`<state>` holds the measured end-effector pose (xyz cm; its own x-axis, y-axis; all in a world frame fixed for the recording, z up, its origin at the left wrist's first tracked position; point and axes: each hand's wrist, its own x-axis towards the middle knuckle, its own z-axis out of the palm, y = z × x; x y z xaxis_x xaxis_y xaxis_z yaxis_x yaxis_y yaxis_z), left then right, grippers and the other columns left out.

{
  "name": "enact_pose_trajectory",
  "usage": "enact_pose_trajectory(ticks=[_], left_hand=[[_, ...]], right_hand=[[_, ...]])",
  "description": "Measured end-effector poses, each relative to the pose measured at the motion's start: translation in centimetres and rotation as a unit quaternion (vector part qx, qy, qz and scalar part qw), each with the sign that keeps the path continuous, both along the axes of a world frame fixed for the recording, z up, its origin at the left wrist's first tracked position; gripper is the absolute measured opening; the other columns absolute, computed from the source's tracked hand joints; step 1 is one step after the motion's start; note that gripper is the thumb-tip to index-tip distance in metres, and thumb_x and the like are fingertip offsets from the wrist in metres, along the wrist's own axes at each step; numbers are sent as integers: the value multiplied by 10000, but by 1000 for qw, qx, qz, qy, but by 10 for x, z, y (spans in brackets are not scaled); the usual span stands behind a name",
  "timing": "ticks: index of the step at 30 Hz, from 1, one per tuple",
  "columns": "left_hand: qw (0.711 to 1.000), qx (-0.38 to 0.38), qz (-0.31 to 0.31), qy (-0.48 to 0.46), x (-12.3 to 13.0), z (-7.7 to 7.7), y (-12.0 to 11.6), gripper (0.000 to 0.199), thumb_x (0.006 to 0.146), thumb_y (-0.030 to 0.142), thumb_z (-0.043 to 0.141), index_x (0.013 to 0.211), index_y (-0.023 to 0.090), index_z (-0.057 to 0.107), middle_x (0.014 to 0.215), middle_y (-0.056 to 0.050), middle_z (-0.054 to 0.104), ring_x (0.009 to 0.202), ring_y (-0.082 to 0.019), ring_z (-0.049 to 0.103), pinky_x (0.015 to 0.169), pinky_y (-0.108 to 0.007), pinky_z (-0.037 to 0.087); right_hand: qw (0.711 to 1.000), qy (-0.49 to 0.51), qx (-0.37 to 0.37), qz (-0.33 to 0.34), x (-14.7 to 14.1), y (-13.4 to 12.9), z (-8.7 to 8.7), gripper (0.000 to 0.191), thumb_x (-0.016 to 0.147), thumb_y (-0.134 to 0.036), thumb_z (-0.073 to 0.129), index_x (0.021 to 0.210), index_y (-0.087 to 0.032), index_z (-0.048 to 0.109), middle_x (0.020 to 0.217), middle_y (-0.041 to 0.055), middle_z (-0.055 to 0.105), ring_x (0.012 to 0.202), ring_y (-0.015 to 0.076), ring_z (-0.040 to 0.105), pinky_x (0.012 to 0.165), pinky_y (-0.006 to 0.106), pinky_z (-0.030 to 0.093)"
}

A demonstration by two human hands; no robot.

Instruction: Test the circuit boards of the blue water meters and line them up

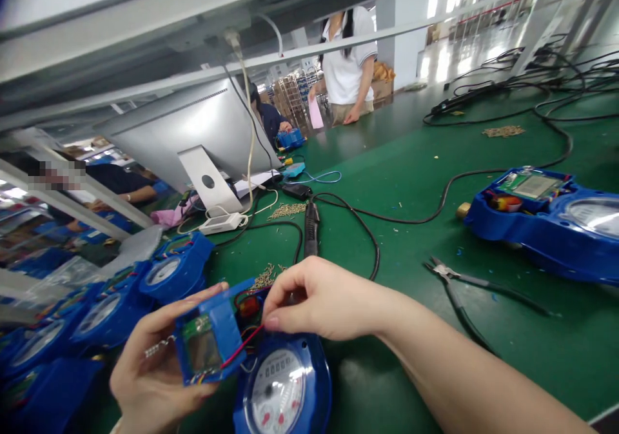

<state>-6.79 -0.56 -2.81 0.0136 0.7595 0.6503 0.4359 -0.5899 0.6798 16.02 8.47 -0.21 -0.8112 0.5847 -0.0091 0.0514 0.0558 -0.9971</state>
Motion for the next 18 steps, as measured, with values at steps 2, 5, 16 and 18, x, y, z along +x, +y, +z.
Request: enact_pose_trajectory(ticks=[2,5,16,18], left_hand=[[1000,16,-6,12,2,-2,-1,646,630,405,837,1182,190,578,1141,-127,664,1071,-320,648,915,-453,567],[998,28,-17,46,6,-4,-2,679,618,449,831,1194,198,572,1164,-128,617,1063,-307,638,917,-461,564],[982,75,126,115,11,-5,-2,665,644,549,775,1208,255,579,1069,-69,485,1006,-262,570,906,-450,539],[980,67,137,130,10,-8,-3,684,635,568,771,1210,254,575,1053,-74,524,985,-263,561,878,-440,538]], right_hand=[[997,3,77,-2,-4,-5,0,57,785,-154,653,793,-127,703,746,-1,645,694,97,560,674,206,437],[981,19,195,-5,-9,-12,-1,59,796,-126,665,753,-146,701,766,-5,656,770,113,588,756,228,437],[928,110,345,-86,-31,-22,-22,205,802,-37,532,653,-158,604,669,-2,634,647,111,536,672,259,376],[924,108,353,-104,-31,-23,-22,193,808,-47,524,691,-164,624,789,23,651,740,125,566,715,265,393]])
